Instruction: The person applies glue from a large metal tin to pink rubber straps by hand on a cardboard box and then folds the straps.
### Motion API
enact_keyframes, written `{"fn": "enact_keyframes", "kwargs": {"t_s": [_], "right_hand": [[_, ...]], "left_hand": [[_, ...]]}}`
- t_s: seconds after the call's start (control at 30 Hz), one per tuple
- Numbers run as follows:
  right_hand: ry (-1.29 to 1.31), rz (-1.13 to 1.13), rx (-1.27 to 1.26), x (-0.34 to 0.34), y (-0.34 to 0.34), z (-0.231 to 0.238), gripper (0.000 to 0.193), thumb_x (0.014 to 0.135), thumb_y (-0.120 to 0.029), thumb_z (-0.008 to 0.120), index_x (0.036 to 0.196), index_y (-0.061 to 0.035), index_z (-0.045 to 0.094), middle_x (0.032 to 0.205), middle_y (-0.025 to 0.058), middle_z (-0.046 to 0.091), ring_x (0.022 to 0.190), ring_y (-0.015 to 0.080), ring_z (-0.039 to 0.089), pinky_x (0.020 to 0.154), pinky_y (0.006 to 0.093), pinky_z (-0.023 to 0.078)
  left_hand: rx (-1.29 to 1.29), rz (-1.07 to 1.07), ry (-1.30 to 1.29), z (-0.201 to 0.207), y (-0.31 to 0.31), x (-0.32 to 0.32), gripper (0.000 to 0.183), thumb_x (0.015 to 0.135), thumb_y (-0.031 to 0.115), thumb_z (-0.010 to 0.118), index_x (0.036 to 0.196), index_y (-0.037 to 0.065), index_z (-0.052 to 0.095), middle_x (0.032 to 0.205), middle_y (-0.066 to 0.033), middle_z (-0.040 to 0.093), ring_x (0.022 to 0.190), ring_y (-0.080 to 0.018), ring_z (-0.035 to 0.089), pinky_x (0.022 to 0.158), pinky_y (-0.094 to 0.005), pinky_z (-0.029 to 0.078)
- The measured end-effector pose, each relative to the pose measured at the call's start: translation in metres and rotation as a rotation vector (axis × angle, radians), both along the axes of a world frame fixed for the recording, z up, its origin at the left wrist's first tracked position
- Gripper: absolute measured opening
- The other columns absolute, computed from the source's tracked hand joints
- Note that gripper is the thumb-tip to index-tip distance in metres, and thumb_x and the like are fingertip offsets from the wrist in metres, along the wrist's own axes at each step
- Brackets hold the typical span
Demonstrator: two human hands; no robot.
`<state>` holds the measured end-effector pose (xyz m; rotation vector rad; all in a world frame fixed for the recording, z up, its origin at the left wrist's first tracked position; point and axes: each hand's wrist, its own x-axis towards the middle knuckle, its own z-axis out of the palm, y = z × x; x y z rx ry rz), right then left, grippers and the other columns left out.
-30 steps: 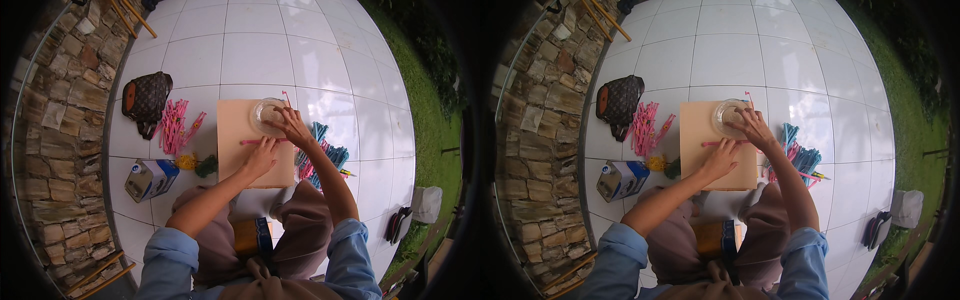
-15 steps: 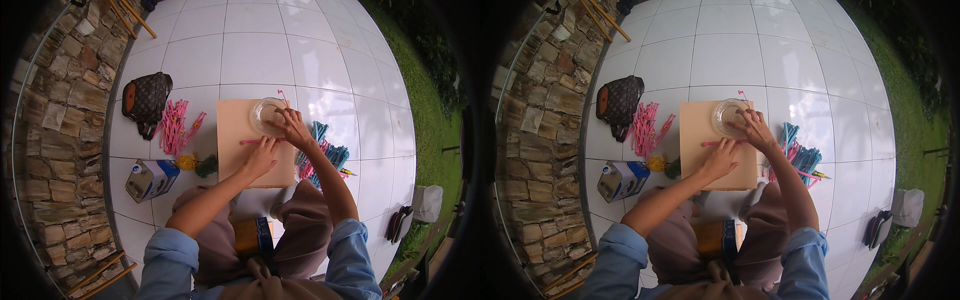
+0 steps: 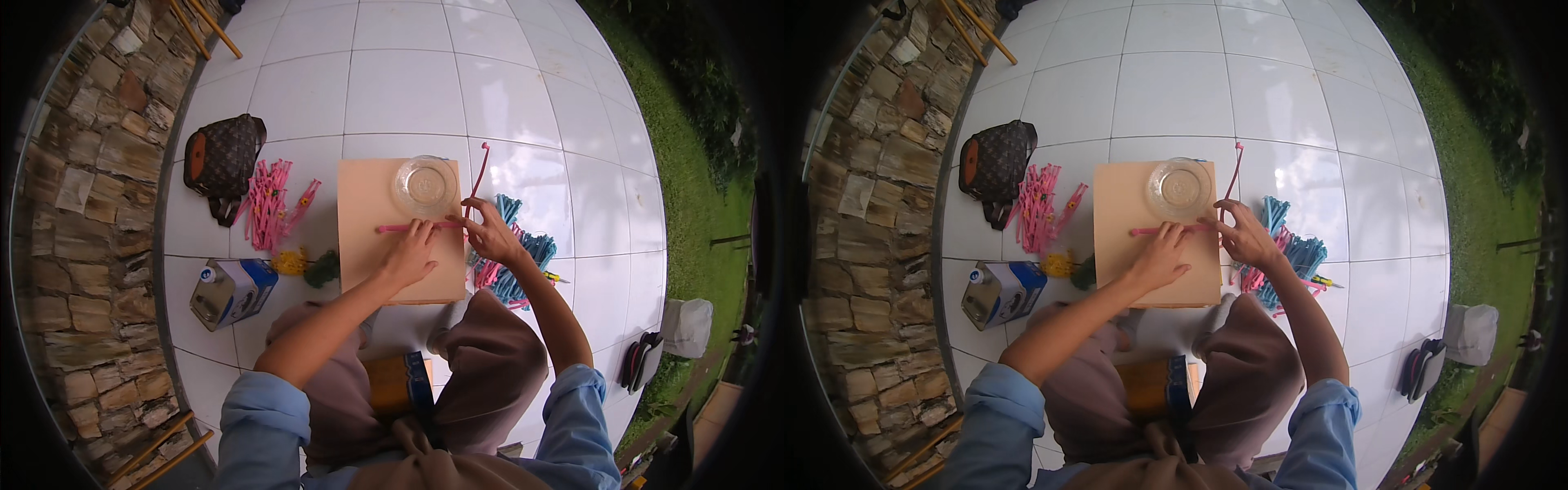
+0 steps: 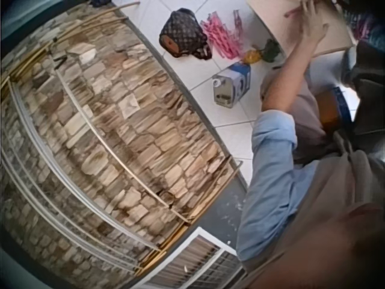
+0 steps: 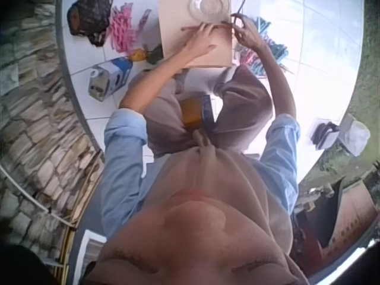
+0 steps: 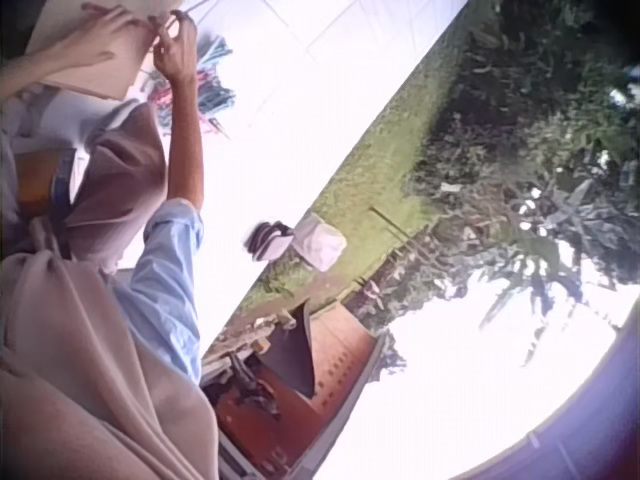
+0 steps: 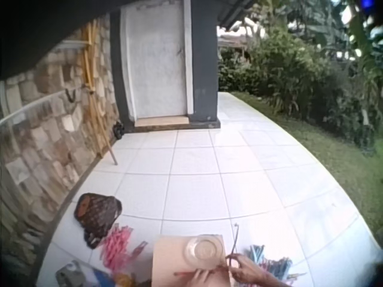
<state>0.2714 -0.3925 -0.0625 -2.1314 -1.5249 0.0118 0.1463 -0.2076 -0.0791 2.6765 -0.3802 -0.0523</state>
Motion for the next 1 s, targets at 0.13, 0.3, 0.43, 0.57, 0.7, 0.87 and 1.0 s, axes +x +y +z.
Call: {"fn": "enact_keyframes", "kwargs": {"t_s": [0.13,0.3,0.43,0.57,0.7,0.87,1.0], "right_hand": [[-0.013,0.011,0.011,-0.004,-0.003,-0.003,0.046,0.070,-0.005,0.060,0.114,-0.0177,0.058,0.119,0.0152,0.045,0.113,0.0332,0.044,0.093,0.0428,0.040],[-0.074,0.001,-0.053,-0.006,-0.002,-0.007,0.040,0.072,-0.010,0.062,0.110,-0.0195,0.061,0.123,0.0109,0.043,0.117,0.0321,0.041,0.096,0.0424,0.040],[-0.078,-0.014,-0.052,-0.006,0.000,-0.006,0.040,0.072,-0.011,0.062,0.111,-0.0205,0.061,0.124,0.0095,0.043,0.117,0.0314,0.040,0.096,0.0425,0.040],[-0.101,-0.017,-0.097,-0.004,-0.002,-0.009,0.039,0.072,-0.012,0.063,0.110,-0.0208,0.062,0.124,0.0093,0.043,0.117,0.0316,0.039,0.096,0.0427,0.040],[-0.063,-0.013,-0.084,-0.003,-0.001,-0.010,0.037,0.071,-0.011,0.063,0.107,-0.0196,0.064,0.123,0.0101,0.044,0.117,0.0327,0.040,0.096,0.0436,0.039],[0.024,-0.047,-0.013,-0.002,-0.002,-0.011,0.041,0.072,-0.006,0.059,0.112,-0.0171,0.060,0.123,0.0124,0.044,0.115,0.0343,0.041,0.095,0.0448,0.038],[0.139,-0.150,0.060,-0.006,0.002,-0.010,0.049,0.073,-0.002,0.057,0.120,-0.0156,0.052,0.122,0.0140,0.044,0.111,0.0353,0.042,0.095,0.0443,0.036]], "left_hand": [[0.138,-0.038,-0.099,0.002,0.003,0.000,0.067,0.072,0.033,0.067,0.120,-0.007,0.044,0.120,-0.0187,0.041,0.113,-0.0310,0.037,0.094,-0.0343,0.041],[0.101,-0.049,-0.068,0.000,0.003,-0.002,0.064,0.075,0.035,0.065,0.118,-0.008,0.045,0.114,-0.0192,0.043,0.109,-0.0316,0.038,0.098,-0.0372,0.034],[0.114,-0.042,-0.070,-0.001,0.004,-0.001,0.066,0.074,0.035,0.065,0.119,-0.008,0.044,0.114,-0.0189,0.043,0.110,-0.0314,0.038,0.097,-0.0365,0.034],[0.100,-0.041,-0.074,-0.002,0.003,-0.001,0.069,0.074,0.036,0.065,0.123,-0.008,0.042,0.115,-0.0189,0.042,0.110,-0.0315,0.038,0.097,-0.0364,0.035],[0.115,-0.040,-0.071,-0.003,0.004,-0.002,0.071,0.074,0.036,0.065,0.124,-0.008,0.041,0.116,-0.0192,0.042,0.110,-0.0315,0.038,0.097,-0.0364,0.035],[0.127,-0.054,-0.044,0.002,0.004,0.000,0.072,0.075,0.036,0.065,0.125,-0.009,0.040,0.116,-0.0194,0.041,0.110,-0.0315,0.038,0.097,-0.0365,0.034],[0.167,-0.069,-0.041,0.006,0.003,0.002,0.072,0.075,0.037,0.064,0.125,-0.009,0.040,0.117,-0.0193,0.041,0.110,-0.0311,0.038,0.097,-0.0365,0.034]]}}
